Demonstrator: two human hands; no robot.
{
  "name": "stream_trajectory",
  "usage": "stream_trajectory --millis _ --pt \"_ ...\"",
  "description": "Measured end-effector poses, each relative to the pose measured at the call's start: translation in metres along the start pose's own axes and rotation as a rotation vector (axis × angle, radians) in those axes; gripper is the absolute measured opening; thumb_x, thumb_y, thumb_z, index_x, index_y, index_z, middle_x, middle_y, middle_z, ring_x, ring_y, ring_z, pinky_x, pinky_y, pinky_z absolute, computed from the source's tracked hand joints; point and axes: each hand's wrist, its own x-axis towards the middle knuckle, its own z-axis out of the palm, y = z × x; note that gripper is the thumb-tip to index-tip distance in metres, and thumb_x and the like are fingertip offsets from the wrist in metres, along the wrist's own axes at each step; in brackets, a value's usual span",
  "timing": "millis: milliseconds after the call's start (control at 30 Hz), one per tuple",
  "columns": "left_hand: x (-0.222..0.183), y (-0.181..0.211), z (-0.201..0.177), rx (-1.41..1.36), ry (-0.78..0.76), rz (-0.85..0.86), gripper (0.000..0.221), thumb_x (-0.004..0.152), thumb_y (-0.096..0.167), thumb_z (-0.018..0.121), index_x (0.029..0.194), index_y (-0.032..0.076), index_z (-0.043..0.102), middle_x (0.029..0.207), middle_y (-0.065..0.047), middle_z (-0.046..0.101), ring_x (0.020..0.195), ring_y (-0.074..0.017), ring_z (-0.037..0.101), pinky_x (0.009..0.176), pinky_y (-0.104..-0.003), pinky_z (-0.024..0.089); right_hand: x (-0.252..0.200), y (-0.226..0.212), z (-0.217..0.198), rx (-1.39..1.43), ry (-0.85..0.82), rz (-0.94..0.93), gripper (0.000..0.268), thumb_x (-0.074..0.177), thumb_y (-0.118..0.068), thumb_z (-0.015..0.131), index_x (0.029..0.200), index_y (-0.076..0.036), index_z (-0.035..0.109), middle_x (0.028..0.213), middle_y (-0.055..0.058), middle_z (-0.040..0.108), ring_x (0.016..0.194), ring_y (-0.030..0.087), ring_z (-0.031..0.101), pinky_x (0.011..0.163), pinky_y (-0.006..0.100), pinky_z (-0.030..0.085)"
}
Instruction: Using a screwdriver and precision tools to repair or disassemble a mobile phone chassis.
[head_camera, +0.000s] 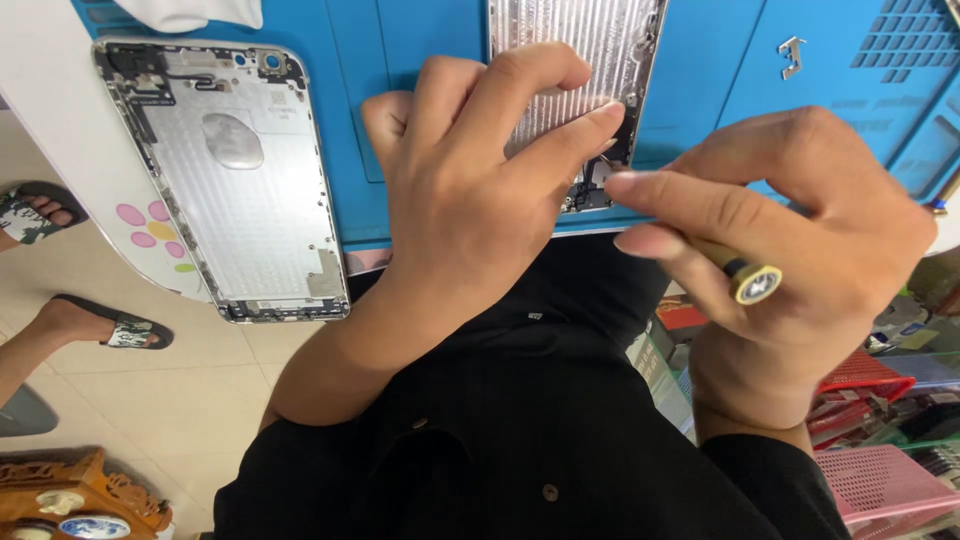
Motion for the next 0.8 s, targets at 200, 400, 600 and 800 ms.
stream_trajectory --millis 200,400,600,800 --pt "-0.002 -0.004 -0.003 -0.041 0.027 0.058 0.023 0.093 0.014 0.084 0.115 0.02 0.078 0.123 0.012 0.058 0.107 -0.0125 0.05 0.093 -0.038 0.028 -0.005 0.028 -0.011 -0.095 -0.021 -0.348 0.03 0.093 -0.003 0.088 0.118 0.002 0.073 0.095 0.009 0.068 0.085 0.017 0.066 0.073 0.023 0.051" --pt "-0.004 -0.004 -0.003 -0.031 0.05 0.07 0.025 0.094 0.015 0.084 0.118 0.021 0.079 0.128 0.01 0.059 0.111 -0.0134 0.051 0.091 -0.039 0.029 -0.01 0.015 -0.013 -0.124 -0.031 -0.369 0.024 0.091 -0.004 0.086 0.109 0.001 0.071 0.092 0.01 0.068 0.082 0.021 0.068 0.072 0.027 0.052" --pt "-0.008 -0.008 -0.001 -0.068 0.068 0.076 0.023 0.096 0.015 0.083 0.118 0.019 0.079 0.13 0.007 0.06 0.125 -0.016 0.051 0.09 -0.041 0.03 -0.001 -0.012 -0.026 -0.427 -0.147 -0.268 0.01 0.097 -0.006 0.079 0.102 0.0 0.073 0.085 0.006 0.065 0.075 0.018 0.063 0.066 0.027 0.046" --pt "-0.01 -0.009 0.0 -0.075 0.054 0.04 0.024 0.094 0.014 0.086 0.116 0.019 0.08 0.125 0.003 0.063 0.117 -0.0214 0.053 0.093 -0.047 0.032 -0.008 0.017 -0.031 -0.363 -0.296 -0.307 0.02 0.101 -0.009 0.072 0.116 0.0 0.064 0.098 0.003 0.065 0.088 0.011 0.067 0.076 0.019 0.049"
